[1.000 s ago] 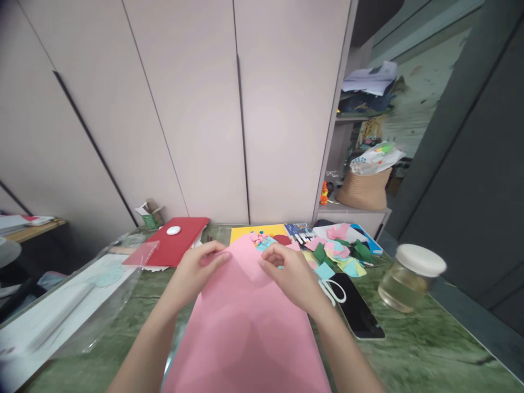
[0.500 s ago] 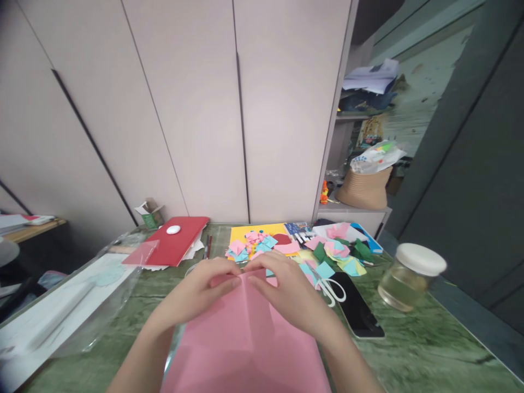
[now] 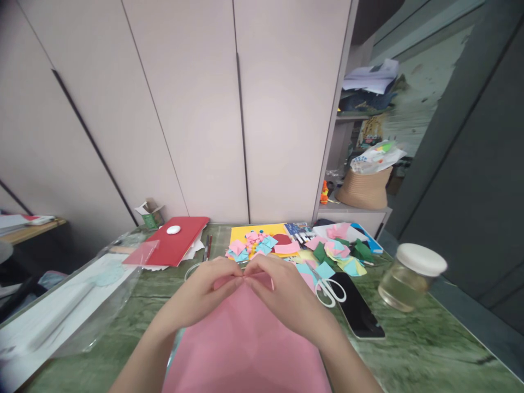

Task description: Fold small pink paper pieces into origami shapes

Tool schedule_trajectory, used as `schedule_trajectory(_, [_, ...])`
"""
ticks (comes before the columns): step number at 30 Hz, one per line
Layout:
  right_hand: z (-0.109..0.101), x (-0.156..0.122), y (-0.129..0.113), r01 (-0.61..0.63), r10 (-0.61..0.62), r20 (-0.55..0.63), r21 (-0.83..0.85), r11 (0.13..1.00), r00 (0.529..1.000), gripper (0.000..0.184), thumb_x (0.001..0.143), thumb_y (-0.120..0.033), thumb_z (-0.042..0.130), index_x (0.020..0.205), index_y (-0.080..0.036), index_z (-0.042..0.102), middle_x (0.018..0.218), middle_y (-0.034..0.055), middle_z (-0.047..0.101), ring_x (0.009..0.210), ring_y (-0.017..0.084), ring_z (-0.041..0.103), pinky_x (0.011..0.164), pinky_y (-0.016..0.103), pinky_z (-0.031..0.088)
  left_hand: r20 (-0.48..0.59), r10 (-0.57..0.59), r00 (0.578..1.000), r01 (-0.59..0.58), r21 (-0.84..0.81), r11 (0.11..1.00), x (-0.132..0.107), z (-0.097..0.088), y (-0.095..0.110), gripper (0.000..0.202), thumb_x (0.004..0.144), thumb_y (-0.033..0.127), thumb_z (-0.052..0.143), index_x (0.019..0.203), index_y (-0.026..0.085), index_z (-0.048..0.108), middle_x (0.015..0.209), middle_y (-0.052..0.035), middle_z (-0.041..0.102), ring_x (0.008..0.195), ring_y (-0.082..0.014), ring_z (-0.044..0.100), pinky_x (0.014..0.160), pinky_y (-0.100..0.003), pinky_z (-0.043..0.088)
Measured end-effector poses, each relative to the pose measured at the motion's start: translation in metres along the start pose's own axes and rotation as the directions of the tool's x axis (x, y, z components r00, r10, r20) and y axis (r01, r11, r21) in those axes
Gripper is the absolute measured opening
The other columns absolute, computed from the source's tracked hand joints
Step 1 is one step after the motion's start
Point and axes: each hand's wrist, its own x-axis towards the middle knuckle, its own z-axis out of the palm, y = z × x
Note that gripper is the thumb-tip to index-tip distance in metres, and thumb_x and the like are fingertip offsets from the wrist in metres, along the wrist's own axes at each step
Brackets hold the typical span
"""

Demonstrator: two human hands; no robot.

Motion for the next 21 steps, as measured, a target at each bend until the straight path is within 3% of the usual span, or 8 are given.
schedule_trajectory(10, [-0.002, -0.0005, -0.0014, 0.005, -0.004, -0.032, 0.023, 1.0, 0.999, 0.007, 0.085, -0.023, 0.055, 0.08, -0.024, 0.059, 0.08, -0.0017, 0.064, 0.075, 0.015, 0.057, 0.07, 0.026, 0.04, -0.065, 0.078, 0.995, -0.079, -0.019, 0.997, -0.0003, 0.0027, 0.0006, 0.02, 0.091, 0.024, 0.043, 0.074, 0.02, 0.053, 0.07, 0.0024, 0.054, 0.07, -0.0127, 0.049, 0.071, -0.024, 0.037])
schedule_trajectory(21, [-0.0058, -0.0017, -0.0048, -0.028, 0.031, -0.032, 0.102, 0.994, 0.999, 0.008, 0.085, -0.02, 0.055, 0.077, -0.022, 0.057, 0.078, -0.0024, 0.061, 0.075, 0.014, 0.053, 0.067, 0.025, 0.038, -0.097, 0.07, 0.993, -0.079, -0.09, 0.993, -0.0004, 0.007, 0.0023, 0.021, 0.091, 0.024, 0.043, 0.076, 0.019, 0.057, 0.074, 0.0022, 0.06, 0.073, -0.0126, 0.052, 0.073, -0.024, 0.038])
